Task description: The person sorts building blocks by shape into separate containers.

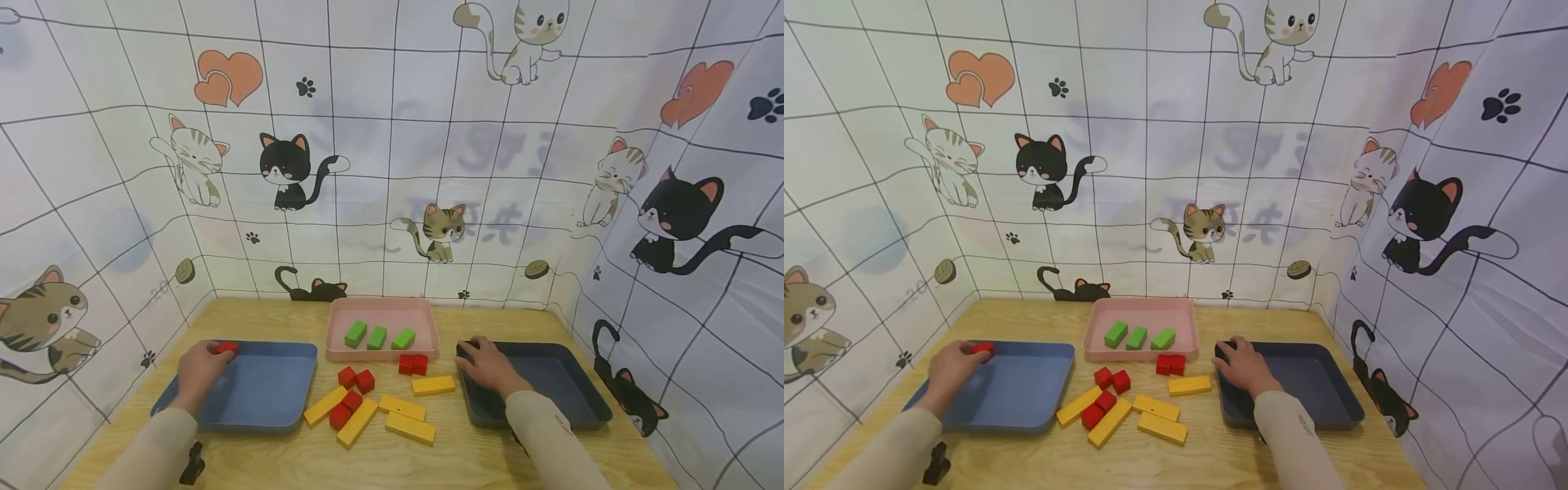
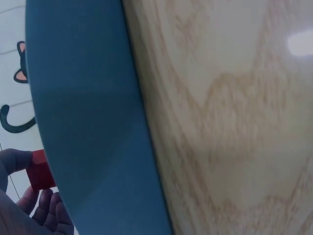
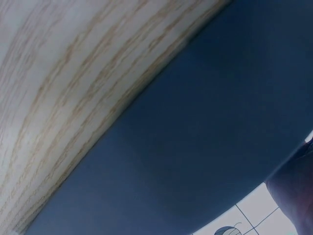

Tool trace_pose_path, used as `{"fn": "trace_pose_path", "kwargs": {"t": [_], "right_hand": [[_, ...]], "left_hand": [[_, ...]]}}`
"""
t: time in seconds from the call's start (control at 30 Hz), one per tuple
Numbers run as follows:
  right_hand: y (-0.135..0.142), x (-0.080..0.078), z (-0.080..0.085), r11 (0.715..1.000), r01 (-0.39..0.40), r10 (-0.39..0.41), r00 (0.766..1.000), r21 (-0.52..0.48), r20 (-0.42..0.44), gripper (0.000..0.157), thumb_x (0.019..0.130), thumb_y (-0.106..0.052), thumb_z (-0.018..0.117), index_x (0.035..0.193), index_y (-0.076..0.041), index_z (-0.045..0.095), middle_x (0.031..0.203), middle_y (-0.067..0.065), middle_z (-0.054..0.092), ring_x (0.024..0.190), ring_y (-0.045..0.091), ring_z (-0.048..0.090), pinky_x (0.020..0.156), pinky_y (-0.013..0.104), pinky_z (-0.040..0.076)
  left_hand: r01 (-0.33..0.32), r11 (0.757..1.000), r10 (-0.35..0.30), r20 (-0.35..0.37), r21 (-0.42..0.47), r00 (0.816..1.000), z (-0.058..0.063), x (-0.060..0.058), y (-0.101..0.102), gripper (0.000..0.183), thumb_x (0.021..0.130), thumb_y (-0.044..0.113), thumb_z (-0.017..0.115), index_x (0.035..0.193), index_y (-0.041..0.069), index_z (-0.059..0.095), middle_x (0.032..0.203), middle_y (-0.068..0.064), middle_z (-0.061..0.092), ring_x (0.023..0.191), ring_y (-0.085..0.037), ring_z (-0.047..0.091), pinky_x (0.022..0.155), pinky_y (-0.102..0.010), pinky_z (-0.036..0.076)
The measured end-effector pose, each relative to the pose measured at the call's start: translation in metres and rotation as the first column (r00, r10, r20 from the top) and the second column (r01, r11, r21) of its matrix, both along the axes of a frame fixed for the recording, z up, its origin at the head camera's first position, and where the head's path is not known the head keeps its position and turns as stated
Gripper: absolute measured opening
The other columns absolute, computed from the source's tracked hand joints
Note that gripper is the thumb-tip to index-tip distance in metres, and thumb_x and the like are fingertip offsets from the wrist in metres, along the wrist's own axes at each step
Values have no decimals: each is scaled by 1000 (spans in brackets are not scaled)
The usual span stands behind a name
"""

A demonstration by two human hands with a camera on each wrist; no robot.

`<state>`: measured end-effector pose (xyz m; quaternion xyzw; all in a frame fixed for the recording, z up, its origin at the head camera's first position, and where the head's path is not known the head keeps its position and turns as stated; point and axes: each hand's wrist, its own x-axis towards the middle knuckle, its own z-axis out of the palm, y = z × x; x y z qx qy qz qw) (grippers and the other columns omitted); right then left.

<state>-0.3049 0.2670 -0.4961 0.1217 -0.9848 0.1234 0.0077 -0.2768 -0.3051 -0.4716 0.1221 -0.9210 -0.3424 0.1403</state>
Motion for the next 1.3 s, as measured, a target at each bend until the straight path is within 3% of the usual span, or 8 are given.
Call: {"fn": "trace_pose_path", "kwargs": {"t": [0.2, 0.33, 0.47, 0.57, 0.87, 1.07, 1.3], "right_hand": [[0, 0, 0, 1000, 4, -4, 1000, 0, 4, 54, 102, -39, 53, 146, -9, 49, 145, 27, 37, 129, 48, 41, 98, 64, 38], [1, -1, 0, 1000, 1, -1, 1000, -8, 4, 54, 102, -39, 52, 147, -9, 49, 146, 28, 36, 129, 49, 41, 98, 65, 37], [1, -2, 0, 1000, -1, 1, 1000, -1, 2, 54, 102, -39, 52, 147, -9, 48, 145, 28, 36, 128, 49, 41, 97, 65, 38], [2, -1, 1, 1000, -1, 2, 1000, -7, 6, 54, 102, -39, 52, 147, -9, 48, 145, 28, 36, 128, 49, 42, 97, 65, 38], [2, 5, 1, 999, -25, 25, 1000, -20, -4, 54, 103, -39, 52, 146, -7, 49, 143, 29, 37, 126, 49, 43, 95, 65, 40], [2, 5, 0, 999, -24, 24, 1000, -21, -8, 54, 103, -38, 51, 146, -7, 49, 144, 28, 37, 127, 49, 42, 96, 65, 39], [1, 1, 1, 1000, -15, 15, 1000, -14, 15, 55, 103, -38, 51, 148, -8, 46, 146, 28, 33, 129, 48, 40, 98, 64, 38]], "left_hand": [[-25, 1000, 25, 14, -11, 1000, -5, -2, -9, 45, 87, 19, 67, 111, -19, 58, 102, -33, 62, 81, -39, 57, 66, -43, 44], [-36, 999, 36, 34, -7, 999, -6, -1, -9, 53, 88, 20, 66, 119, -21, 52, 114, -39, 57, 95, -49, 57, 78, -53, 47], [-11, 1000, 12, 36, -7, 999, -4, -1, -6, 57, 90, 20, 63, 126, -21, 48, 123, -41, 51, 108, -56, 52, 86, -61, 44], [12, 1000, -12, 24, -18, 1000, -4, -1, -2, 55, 92, 20, 62, 127, -20, 48, 117, -39, 56, 104, -55, 55, 83, -60, 45], [53, 998, -53, 42, -15, 998, 2, -6, 20, 56, 93, 23, 63, 131, -16, 47, 127, -39, 51, 111, -53, 51, 88, -61, 43], [117, 993, -117, 21, 20, 993, 9, -11, 39, 56, 95, 25, 63, 133, -13, 48, 121, -35, 55, 103, -46, 57, 77, -54, 48], [154, 988, -154, -3, 30, 988, 21, -16, 70, 53, 91, 24, 65, 128, -12, 54, 120, -33, 57, 105, -45, 56, 82, -55, 46]]}}
